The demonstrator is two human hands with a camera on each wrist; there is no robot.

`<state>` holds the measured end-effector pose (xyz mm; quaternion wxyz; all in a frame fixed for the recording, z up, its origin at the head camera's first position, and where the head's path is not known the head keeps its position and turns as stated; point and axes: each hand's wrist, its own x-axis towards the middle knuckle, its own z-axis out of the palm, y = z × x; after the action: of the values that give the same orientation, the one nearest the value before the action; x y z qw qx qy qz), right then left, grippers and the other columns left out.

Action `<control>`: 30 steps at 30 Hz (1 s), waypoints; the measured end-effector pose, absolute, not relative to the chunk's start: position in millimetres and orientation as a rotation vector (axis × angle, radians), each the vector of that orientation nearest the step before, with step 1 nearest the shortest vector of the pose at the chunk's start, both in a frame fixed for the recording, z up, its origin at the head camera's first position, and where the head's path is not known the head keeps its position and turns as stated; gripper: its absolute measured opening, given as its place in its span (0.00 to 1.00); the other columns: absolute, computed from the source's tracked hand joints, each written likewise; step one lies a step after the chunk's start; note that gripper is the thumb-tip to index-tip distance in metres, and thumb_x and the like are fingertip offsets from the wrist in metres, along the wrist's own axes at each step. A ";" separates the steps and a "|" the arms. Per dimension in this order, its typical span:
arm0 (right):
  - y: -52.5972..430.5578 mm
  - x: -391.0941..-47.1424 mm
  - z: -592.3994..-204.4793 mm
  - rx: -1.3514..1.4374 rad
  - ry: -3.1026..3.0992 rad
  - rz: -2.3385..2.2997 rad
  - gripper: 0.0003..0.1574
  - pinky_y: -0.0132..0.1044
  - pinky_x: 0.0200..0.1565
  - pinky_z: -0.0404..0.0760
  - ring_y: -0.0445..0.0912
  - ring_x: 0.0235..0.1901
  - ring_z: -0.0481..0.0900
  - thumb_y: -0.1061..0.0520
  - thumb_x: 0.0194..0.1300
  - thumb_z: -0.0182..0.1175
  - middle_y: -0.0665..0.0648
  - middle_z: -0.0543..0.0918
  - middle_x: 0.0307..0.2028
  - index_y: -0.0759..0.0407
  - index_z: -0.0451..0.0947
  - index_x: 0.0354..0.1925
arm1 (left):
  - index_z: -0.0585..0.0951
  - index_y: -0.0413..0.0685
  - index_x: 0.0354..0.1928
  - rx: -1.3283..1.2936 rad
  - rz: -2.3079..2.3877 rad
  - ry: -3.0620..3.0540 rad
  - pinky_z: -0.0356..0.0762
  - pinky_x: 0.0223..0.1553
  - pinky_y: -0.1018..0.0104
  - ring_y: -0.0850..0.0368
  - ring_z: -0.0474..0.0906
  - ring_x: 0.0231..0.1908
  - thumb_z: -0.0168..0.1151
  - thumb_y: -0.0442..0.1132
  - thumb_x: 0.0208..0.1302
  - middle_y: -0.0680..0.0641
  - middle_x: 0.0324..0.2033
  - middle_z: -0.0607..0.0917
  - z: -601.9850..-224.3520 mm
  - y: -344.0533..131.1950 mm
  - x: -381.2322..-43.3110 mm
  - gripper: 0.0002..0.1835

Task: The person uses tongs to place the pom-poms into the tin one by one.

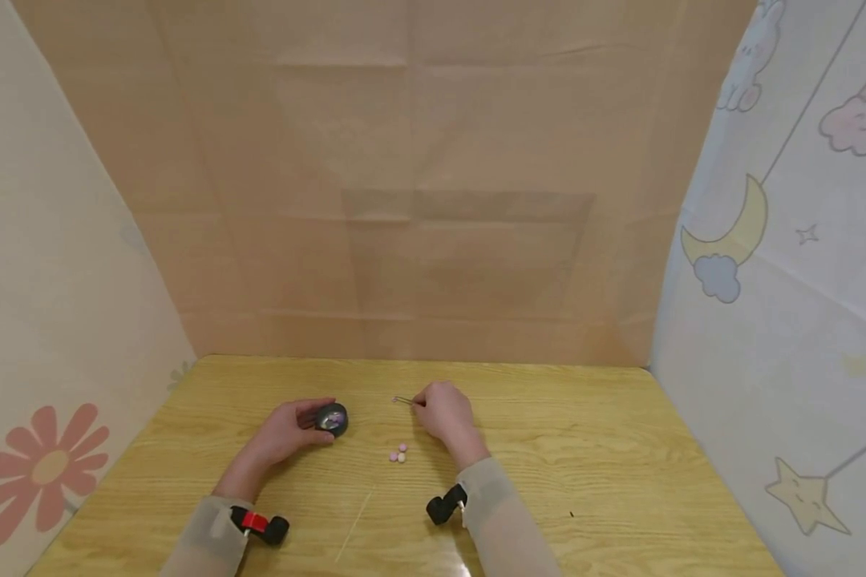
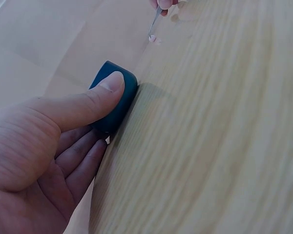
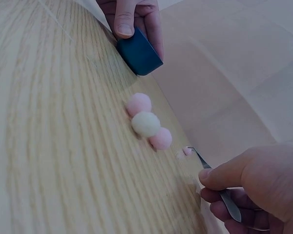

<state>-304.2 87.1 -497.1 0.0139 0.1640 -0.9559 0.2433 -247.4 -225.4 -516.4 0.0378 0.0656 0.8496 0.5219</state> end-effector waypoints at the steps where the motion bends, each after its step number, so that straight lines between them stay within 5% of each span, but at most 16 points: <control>1: 87.1 -303.8 -496.7 0.510 -2.976 0.758 0.10 0.51 0.46 0.89 0.51 0.46 0.90 0.51 0.72 0.72 0.52 0.93 0.45 0.50 0.95 0.47 | 0.80 0.42 0.71 0.196 1.599 2.609 0.76 0.67 0.43 0.38 0.78 0.67 0.82 0.35 0.61 0.38 0.65 0.83 -516.3 -225.0 -247.7 0.36; 30: 82.8 -299.2 -489.5 0.569 -2.928 0.762 0.10 0.49 0.45 0.88 0.49 0.43 0.90 0.51 0.73 0.70 0.51 0.93 0.44 0.50 0.95 0.48 | 0.80 0.42 0.71 0.181 1.598 2.604 0.76 0.67 0.44 0.39 0.78 0.67 0.82 0.34 0.60 0.38 0.65 0.83 -518.2 -224.2 -247.5 0.36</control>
<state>-299.2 82.8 -489.5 0.0316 0.1849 -0.9506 0.2475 -247.5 -224.2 -518.2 0.0404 0.0590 0.8501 0.5218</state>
